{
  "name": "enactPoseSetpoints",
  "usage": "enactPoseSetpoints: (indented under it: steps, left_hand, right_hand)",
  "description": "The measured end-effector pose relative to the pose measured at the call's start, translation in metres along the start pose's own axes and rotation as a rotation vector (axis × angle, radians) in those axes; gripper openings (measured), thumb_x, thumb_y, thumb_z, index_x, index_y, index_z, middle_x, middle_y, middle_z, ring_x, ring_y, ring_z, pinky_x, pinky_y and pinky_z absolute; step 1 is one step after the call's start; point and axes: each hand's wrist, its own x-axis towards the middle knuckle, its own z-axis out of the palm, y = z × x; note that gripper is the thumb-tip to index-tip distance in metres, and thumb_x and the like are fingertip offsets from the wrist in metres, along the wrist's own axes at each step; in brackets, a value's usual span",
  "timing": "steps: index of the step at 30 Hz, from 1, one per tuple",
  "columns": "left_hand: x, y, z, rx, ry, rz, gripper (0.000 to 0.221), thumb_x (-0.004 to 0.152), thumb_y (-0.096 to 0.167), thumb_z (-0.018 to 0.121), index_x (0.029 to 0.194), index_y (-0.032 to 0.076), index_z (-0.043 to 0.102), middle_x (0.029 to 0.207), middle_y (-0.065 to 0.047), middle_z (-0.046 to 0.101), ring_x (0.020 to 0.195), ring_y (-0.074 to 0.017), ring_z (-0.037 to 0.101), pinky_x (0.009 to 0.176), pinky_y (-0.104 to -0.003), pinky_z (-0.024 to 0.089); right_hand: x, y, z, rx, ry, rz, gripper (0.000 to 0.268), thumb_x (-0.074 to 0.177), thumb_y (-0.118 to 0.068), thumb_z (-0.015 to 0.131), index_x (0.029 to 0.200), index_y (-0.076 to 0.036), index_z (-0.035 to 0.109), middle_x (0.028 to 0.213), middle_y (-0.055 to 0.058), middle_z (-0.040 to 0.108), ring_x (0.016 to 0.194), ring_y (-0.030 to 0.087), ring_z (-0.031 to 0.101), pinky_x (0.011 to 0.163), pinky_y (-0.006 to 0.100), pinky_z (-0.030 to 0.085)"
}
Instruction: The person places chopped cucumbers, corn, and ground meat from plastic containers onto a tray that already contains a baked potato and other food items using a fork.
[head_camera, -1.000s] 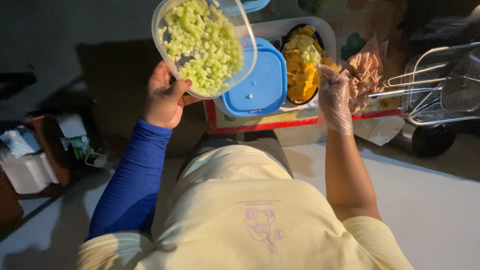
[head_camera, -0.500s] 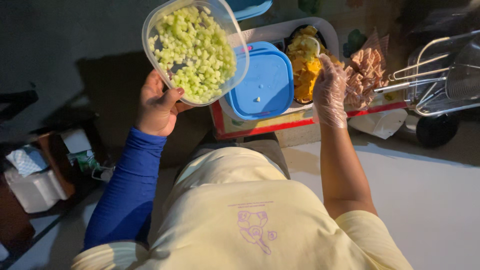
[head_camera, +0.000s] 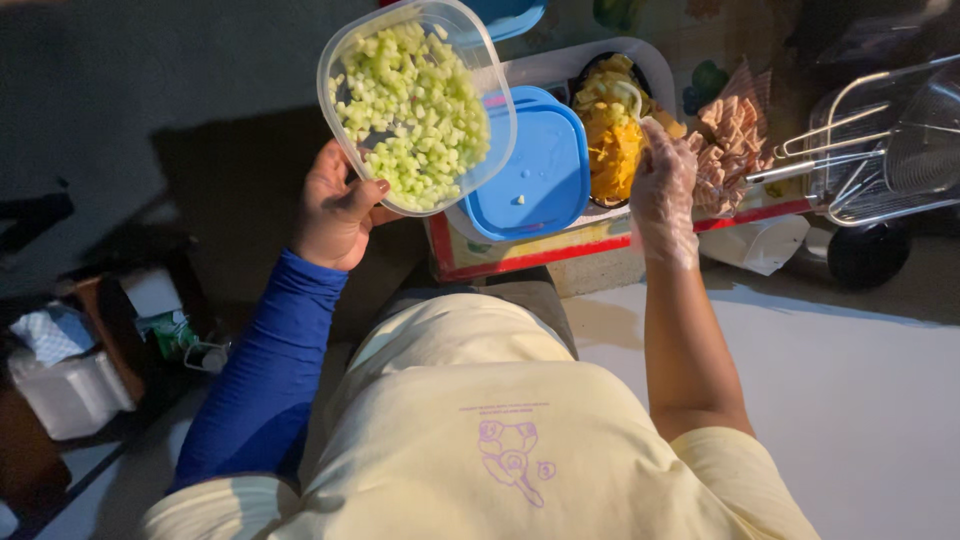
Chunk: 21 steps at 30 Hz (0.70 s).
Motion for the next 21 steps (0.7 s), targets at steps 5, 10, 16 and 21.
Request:
enactPoseSetpoints:
  steps: [5,10,16,21]
  left_hand:
    - [0.004,-0.003,0.005,-0.018,-0.051,0.060,0.065,0.089,0.002,0.070,0.148,0.000,0.043,0.144,-0.013,0.054,0.129,-0.0242,0.062,0.102,-0.044,0.063]
    - [0.011,-0.010,0.013,0.030,-0.036,0.029,0.063,0.086,0.005,0.071,0.142,0.000,0.043,0.136,-0.011,0.059,0.124,-0.0249,0.064,0.097,-0.046,0.063]
    - [0.025,-0.041,0.020,0.084,-0.140,0.138,0.068,0.089,0.008,0.076,0.148,0.001,0.044,0.141,-0.010,0.059,0.130,-0.0213,0.060,0.113,-0.039,0.052]
    - [0.040,-0.067,0.045,0.054,-0.143,0.070,0.074,0.086,0.009,0.080,0.149,0.000,0.044,0.135,-0.011,0.060,0.126,-0.0235,0.061,0.112,-0.040,0.053]
  right_hand:
    - [-0.020,-0.015,-0.003,0.040,0.150,-0.086,0.043,0.091,0.016,0.057,0.129,-0.004,0.068,0.100,0.022,0.064,0.088,0.038,0.063,0.077,0.046,0.052]
    - [-0.037,-0.006,0.001,0.071,0.161,-0.083,0.047,0.088,0.018,0.054,0.130,0.000,0.067,0.094,0.021,0.063,0.084,0.036,0.062,0.076,0.044,0.051]
    - [-0.035,-0.018,-0.025,0.678,0.118,0.154,0.040,0.098,0.019,0.054,0.130,0.000,0.068,0.120,0.010,0.071,0.103,0.016,0.065,0.087,0.030,0.053]
    - [-0.008,-0.091,-0.095,0.668,-0.017,-0.099,0.033,0.106,0.017,0.057,0.130,-0.002,0.068,0.124,0.011,0.072,0.115,0.020,0.068,0.099,0.035,0.055]
